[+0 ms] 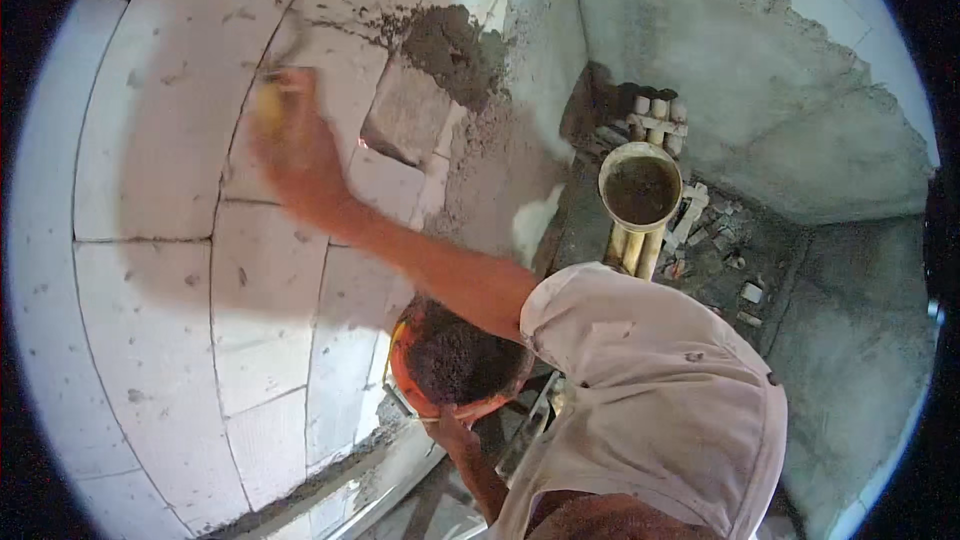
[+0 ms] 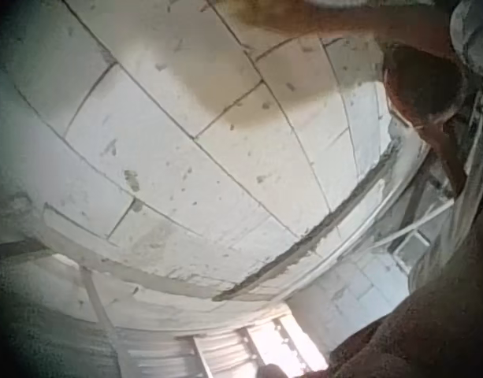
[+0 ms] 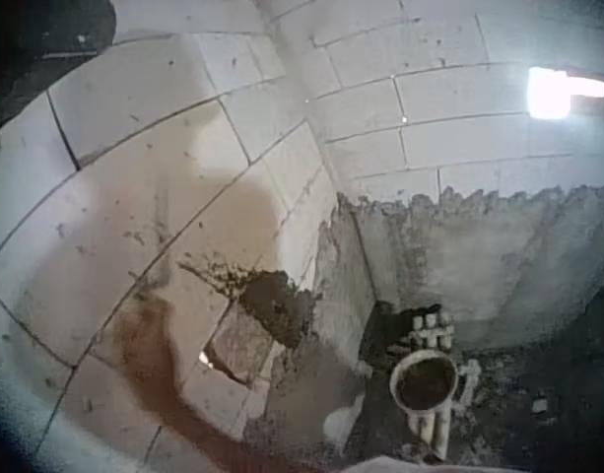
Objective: The person holds a wooden board against the brick wall, scrapes mortar along the wall using a trowel, and scoops mortar from a bucket to apply onto the wall by hand and with the trowel.
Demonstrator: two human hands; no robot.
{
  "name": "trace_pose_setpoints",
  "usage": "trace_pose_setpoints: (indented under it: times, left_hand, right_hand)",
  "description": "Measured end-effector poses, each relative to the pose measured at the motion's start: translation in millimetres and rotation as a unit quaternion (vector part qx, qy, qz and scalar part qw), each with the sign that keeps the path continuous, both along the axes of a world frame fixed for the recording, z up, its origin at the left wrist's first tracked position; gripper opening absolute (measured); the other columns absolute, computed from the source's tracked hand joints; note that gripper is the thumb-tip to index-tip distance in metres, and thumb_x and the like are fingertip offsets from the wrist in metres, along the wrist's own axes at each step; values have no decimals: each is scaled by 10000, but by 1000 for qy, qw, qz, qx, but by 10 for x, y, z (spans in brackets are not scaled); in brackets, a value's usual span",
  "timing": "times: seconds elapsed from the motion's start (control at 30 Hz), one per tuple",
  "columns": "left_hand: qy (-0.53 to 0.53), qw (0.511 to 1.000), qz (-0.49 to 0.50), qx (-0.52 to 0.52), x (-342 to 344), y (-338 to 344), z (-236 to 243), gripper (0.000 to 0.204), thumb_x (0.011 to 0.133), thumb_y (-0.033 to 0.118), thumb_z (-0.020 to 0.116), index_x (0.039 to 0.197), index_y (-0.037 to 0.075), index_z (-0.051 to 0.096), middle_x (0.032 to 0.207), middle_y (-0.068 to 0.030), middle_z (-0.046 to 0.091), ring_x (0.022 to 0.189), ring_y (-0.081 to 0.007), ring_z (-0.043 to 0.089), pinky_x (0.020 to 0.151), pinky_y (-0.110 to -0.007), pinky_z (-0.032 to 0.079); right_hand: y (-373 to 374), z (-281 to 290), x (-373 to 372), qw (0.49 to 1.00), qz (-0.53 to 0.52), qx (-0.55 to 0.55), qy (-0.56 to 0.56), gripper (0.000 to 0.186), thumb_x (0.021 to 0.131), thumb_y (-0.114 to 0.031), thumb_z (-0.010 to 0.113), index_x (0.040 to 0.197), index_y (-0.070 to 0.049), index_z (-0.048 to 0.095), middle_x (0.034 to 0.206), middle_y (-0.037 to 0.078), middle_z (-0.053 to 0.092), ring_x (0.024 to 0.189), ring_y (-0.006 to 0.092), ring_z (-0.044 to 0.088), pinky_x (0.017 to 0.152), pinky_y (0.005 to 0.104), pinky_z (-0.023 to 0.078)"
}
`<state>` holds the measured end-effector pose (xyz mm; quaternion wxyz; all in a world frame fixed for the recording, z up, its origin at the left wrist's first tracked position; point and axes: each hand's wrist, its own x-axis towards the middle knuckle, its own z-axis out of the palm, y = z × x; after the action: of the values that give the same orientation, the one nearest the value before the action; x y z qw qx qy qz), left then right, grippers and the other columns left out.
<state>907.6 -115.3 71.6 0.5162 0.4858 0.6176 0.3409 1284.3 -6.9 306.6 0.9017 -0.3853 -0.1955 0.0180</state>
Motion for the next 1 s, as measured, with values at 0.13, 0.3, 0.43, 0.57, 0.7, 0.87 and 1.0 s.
trace_pose_setpoints:
  times: [0.13,0.3,0.43,0.57,0.7,0.87,1.0]
  left_hand:
    - [-19,997,-48,-65,470,-194,289,641,709,4,584,1334,5,440,1217,-132,541,998,-290,586,787,-397,519]
    - [-139,984,-114,1,338,15,-131,531,732,-16,587,1255,-23,497,1149,-98,563,937,-242,592,772,-340,508]
    - [-130,978,-165,-15,549,15,41,440,780,-45,547,1219,-25,515,1052,-66,572,858,-183,571,750,-298,476]
    - [-81,972,-218,37,624,-9,103,454,745,-36,558,1197,-22,522,1008,-64,587,798,-154,591,625,-291,510]
    - [-94,961,-252,61,748,-94,126,356,786,-29,555,1141,-28,522,848,-22,526,667,-106,499,548,-266,424]
    - [190,927,-323,26,851,-203,334,290,825,21,587,1103,-3,508,802,-4,457,650,-92,441,533,-266,377]
    - [129,909,-375,124,609,92,-235,369,809,17,600,1161,-6,492,840,-26,506,649,-103,480,501,-276,414]
  right_hand:
    - [-1095,295,-421,992,73,-1,-98,484,881,-173,612,1251,-29,334,941,152,519,873,256,555,773,372,451]
    - [-2223,-1157,-954,829,217,-464,-224,479,937,-361,538,1302,-69,435,1146,196,557,1038,387,580,888,472,472]
    - [-2846,-2359,-1309,724,306,-572,-234,439,926,-298,544,1279,-52,454,1094,200,588,969,371,615,791,480,525]
    - [-2860,-2450,-1224,577,191,-741,-285,363,894,-233,559,1158,10,506,977,210,629,831,344,658,617,458,555]
    - [-2808,-3113,-1114,546,192,-701,-416,300,932,-239,494,1161,-50,537,1011,167,616,981,330,617,753,441,532]
    - [-2878,-3731,-1379,604,305,-548,-492,375,872,-206,539,1211,-48,551,1104,182,589,1101,331,542,907,438,464]
    - [-2777,-3153,-1530,778,455,-349,-257,393,985,-404,470,1135,-54,568,924,81,615,811,165,602,690,314,520]
